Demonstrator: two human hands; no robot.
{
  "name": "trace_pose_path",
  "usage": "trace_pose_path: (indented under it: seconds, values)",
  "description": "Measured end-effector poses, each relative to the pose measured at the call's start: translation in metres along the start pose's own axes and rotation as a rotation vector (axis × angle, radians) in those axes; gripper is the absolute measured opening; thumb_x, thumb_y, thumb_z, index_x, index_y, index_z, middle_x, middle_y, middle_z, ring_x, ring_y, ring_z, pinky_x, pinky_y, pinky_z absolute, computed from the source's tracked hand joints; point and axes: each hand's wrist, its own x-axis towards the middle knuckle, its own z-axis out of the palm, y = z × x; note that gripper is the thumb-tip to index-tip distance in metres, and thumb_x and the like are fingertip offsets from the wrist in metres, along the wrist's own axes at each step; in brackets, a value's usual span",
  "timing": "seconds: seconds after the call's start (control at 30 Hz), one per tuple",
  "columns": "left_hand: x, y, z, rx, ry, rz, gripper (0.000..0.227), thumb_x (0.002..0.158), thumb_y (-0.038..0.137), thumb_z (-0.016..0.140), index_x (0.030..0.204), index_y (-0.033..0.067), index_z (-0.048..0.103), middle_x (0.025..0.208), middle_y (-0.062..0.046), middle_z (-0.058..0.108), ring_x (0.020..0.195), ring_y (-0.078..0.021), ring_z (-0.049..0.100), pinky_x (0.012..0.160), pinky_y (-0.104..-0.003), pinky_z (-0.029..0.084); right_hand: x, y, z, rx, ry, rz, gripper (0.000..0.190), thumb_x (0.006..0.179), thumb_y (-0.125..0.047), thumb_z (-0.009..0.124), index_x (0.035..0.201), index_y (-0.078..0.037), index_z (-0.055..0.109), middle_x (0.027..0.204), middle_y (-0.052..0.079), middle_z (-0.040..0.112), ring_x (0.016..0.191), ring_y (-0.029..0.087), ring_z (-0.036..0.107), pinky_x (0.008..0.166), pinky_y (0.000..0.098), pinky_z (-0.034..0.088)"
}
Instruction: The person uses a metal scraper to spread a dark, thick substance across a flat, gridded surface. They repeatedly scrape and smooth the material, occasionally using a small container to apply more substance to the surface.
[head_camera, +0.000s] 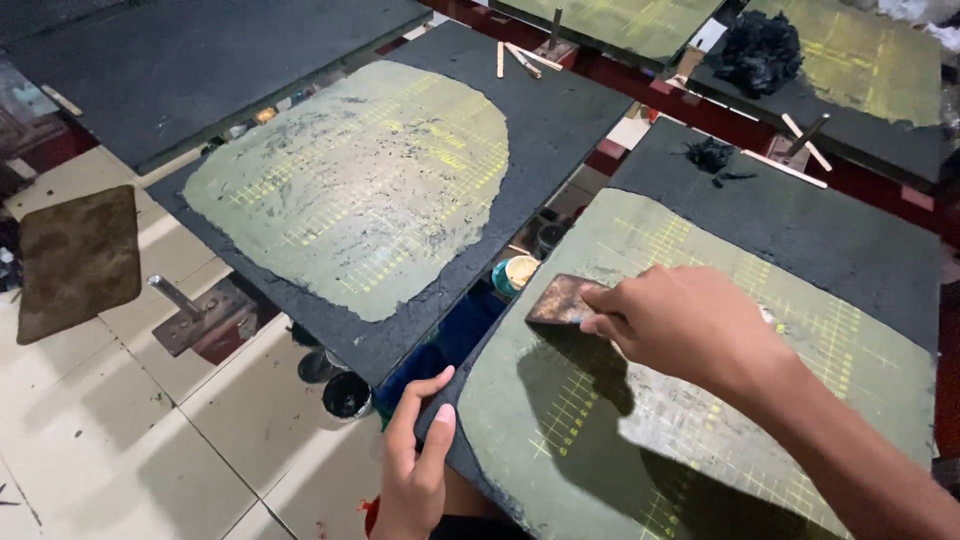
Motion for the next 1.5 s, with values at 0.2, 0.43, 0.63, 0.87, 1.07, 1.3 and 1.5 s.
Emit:
trace_pose_path:
  seconds: [0.2,0.43,0.63,0.87,1.07,1.3,1.5]
  values:
    - [-0.002,0.040,-0.009,0.774,0.092,0.443,0.037,0.094,0.032,0.057,0.119,0.0152,0.078,0.121,0.000,0.065,0.107,-0.0214,0.065,0.084,-0.044,0.053,0.021,-0.005,-0.005,0.041,0.050,-0.035,0.035,0.106,-0.041,0.048,0.134,-0.034,0.066,0.086,0.003,0.082,0.062,0.029,0.071,0.049,0.0379,0.050]
    - [0.096,0.112,0.064,0.986,-0.282,0.609,0.029,0.100,0.022,0.047,0.073,0.0107,0.046,0.072,-0.010,0.059,0.067,-0.0344,0.061,0.058,-0.050,0.044,0.011,0.062,-0.007,0.398,-0.079,0.089,0.038,0.096,-0.049,0.057,0.125,-0.037,0.078,0.138,-0.015,0.073,0.109,0.012,0.078,0.089,0.0356,0.064]
    - [0.184,0.101,0.105,1.007,-0.359,0.473,0.038,0.087,0.031,0.071,0.084,-0.0067,0.075,0.084,-0.025,0.073,0.086,-0.0483,0.073,0.069,-0.055,0.057,0.021,0.102,0.044,1.035,0.020,0.146,0.047,0.097,-0.029,0.067,0.140,-0.010,0.070,0.061,0.016,0.059,0.050,0.023,0.049,0.042,0.0324,0.038]
    - [0.190,0.109,0.115,1.151,-0.303,0.375,0.034,0.082,0.036,0.080,0.089,0.0035,0.078,0.094,-0.022,0.076,0.099,-0.0450,0.074,0.081,-0.058,0.058,0.036,0.096,0.061,1.168,-0.062,0.014,0.047,0.095,-0.028,0.068,0.141,-0.019,0.070,0.061,0.015,0.055,0.048,0.023,0.049,0.041,0.0317,0.036]
    - [0.206,0.120,0.116,1.291,-0.499,0.338,0.028,0.093,0.033,0.061,0.077,0.0119,0.053,0.075,-0.007,0.049,0.076,-0.0272,0.047,0.067,-0.048,0.041,0.036,0.091,0.054,1.142,-0.116,0.004,0.053,0.096,-0.030,0.063,0.149,-0.025,0.067,0.057,0.012,0.044,0.048,0.022,0.036,0.047,0.0366,0.031]
    - [0.235,0.123,0.107,1.204,-0.909,0.347,0.042,0.104,0.030,0.053,0.065,0.0131,0.051,0.063,-0.005,0.052,0.053,-0.0186,0.040,0.056,-0.038,0.035,0.047,0.098,0.062,1.189,-0.176,0.014,0.058,0.098,-0.028,0.057,0.155,-0.028,0.063,0.062,0.009,0.038,0.053,0.020,0.029,0.050,0.0362,0.026]
    - [0.226,0.131,0.086,1.030,-1.083,0.343,0.042,0.110,0.030,0.046,0.074,0.0095,0.040,0.068,-0.008,0.045,0.057,-0.0248,0.056,0.058,-0.039,0.067,0.053,0.104,0.067,1.261,-0.180,-0.005,0.060,0.096,-0.029,0.058,0.155,-0.021,0.064,0.062,0.008,0.036,0.055,0.020,0.027,0.050,0.0358,0.024]
